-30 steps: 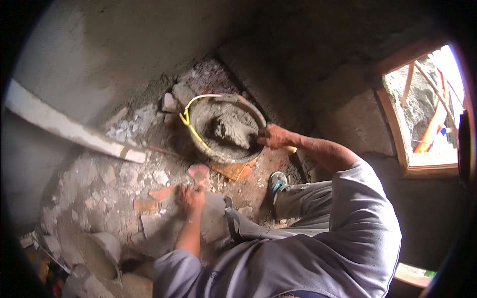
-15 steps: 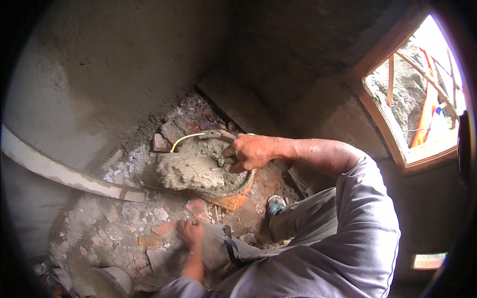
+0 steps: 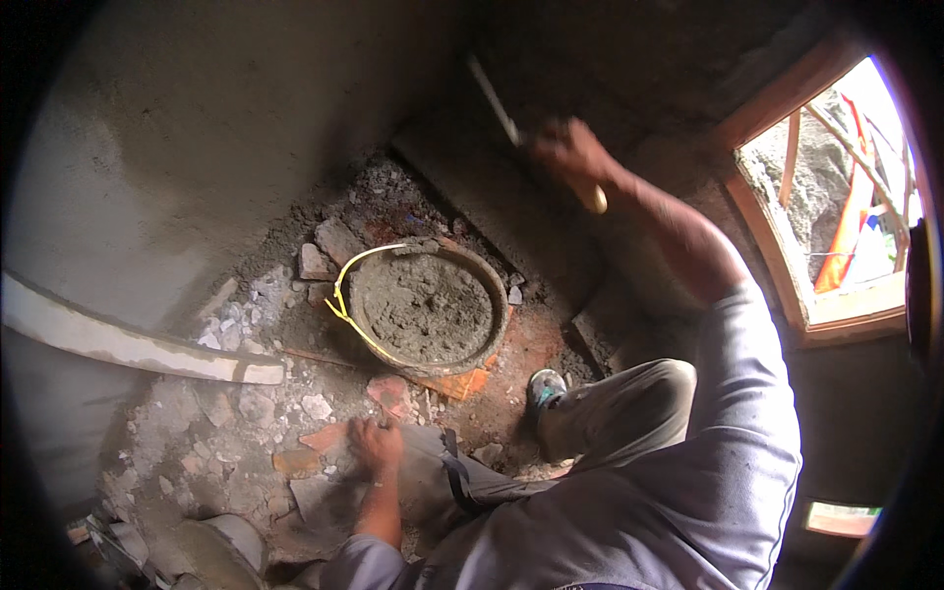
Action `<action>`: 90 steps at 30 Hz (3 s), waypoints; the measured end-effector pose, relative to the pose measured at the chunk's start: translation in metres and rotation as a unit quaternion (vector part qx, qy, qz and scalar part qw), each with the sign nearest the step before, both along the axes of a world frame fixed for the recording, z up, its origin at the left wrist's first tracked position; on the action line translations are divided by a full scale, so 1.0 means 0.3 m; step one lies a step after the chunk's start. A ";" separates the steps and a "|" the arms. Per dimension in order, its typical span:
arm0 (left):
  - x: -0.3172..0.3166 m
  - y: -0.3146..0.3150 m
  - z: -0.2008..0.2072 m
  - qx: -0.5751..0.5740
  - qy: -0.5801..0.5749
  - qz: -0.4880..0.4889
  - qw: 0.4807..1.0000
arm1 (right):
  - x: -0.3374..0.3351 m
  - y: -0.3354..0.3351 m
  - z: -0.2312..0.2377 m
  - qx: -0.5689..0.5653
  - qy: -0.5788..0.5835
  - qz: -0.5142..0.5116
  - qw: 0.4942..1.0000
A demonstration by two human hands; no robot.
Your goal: The person mixes cement in a bowl using a trowel, then scoops the mixture and applies it to the wall around a window frame. They repeatedly smooth the surface and add more cement as needed.
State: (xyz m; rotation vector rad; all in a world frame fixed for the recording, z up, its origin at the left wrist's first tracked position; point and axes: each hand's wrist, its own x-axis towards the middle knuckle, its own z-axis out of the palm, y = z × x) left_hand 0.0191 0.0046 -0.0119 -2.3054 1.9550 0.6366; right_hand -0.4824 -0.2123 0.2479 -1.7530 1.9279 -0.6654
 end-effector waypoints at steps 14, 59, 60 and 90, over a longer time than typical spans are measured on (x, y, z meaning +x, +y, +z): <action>0.004 -0.034 0.019 0.062 0.028 0.022 0.997 | 0.551 0.225 -0.378 0.259 0.301 0.305 0.866; -0.015 -0.024 -0.164 -0.023 -0.010 -0.028 0.999 | -0.272 -0.334 0.098 0.071 -0.061 -0.155 0.983; -0.052 -0.034 -0.059 0.006 -0.012 0.010 1.000 | -0.177 -0.291 0.106 0.050 -0.081 -0.133 0.987; -0.056 -0.069 0.049 0.098 0.058 0.061 0.992 | 0.437 0.234 -0.395 0.240 0.429 0.399 0.774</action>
